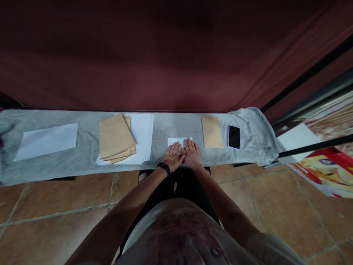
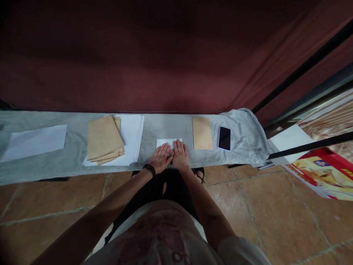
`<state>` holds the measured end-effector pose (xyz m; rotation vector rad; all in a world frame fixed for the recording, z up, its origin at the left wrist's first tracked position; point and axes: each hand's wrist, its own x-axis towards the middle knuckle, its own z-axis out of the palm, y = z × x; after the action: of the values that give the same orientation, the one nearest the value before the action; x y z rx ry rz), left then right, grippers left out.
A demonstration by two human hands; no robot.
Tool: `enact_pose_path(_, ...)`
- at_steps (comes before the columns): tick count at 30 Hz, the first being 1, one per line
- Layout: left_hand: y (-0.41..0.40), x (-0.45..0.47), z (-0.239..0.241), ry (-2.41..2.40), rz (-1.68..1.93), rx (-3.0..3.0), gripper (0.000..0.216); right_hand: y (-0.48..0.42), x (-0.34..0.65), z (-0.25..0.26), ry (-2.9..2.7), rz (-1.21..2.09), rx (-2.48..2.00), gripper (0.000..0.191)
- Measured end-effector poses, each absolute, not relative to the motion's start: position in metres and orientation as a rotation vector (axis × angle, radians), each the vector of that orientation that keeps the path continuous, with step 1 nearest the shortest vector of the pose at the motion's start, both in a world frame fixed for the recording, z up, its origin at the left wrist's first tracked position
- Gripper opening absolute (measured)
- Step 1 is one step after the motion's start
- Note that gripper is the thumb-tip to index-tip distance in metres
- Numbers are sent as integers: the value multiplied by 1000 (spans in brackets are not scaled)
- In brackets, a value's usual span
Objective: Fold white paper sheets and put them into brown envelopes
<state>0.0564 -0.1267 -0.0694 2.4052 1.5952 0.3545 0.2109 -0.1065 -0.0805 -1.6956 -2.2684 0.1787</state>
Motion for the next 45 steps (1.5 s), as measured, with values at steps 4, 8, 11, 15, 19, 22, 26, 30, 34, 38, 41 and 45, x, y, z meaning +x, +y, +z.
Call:
enact_pose_path(4,-108,52,-70,1641,349,2346,67,-107,210,-80,-2233,161,-1728,56)
enact_pose_path(8,-97,42,-72,1737,350,2283,67,-108,209,-82,-2180,137,-1750,58)
enact_pose_path(11,-96,35,-74,1788,346,2257,67,-108,208,-83,-2141,115,-1778,61)
enact_pose_path(15,-102,27,-69,1875,344,2216,66,-109,207,-83,-2147,96,-1772,61)
enact_pose_path(19,-106,1,-55,1999,332,2150,63,-109,206,-84,-2138,75,-1766,59)
enact_pose_path(22,-107,-49,-40,2321,441,1946,66,-110,206,-84,-2136,58,-1762,59)
enact_pose_path(26,-112,-132,-30,2752,563,1440,83,-110,205,-85,-2118,58,-1741,60)
enact_pose_path(30,-116,-178,-33,2773,398,1181,92,-111,204,-86,-2095,57,-1741,59)
enact_pose_path(34,-114,-181,-35,2825,384,1242,83,-110,204,-87,-2102,46,-1724,59)
enact_pose_path(38,-108,-182,-27,2793,387,1205,88,-110,205,-89,-2097,48,-1714,58)
enact_pose_path(41,-105,-191,-23,2737,498,1052,89,-110,206,-89,-2096,67,-1709,59)
enact_pose_path(45,-103,-200,-20,2635,731,880,66,-110,206,-89,-2077,75,-1714,59)
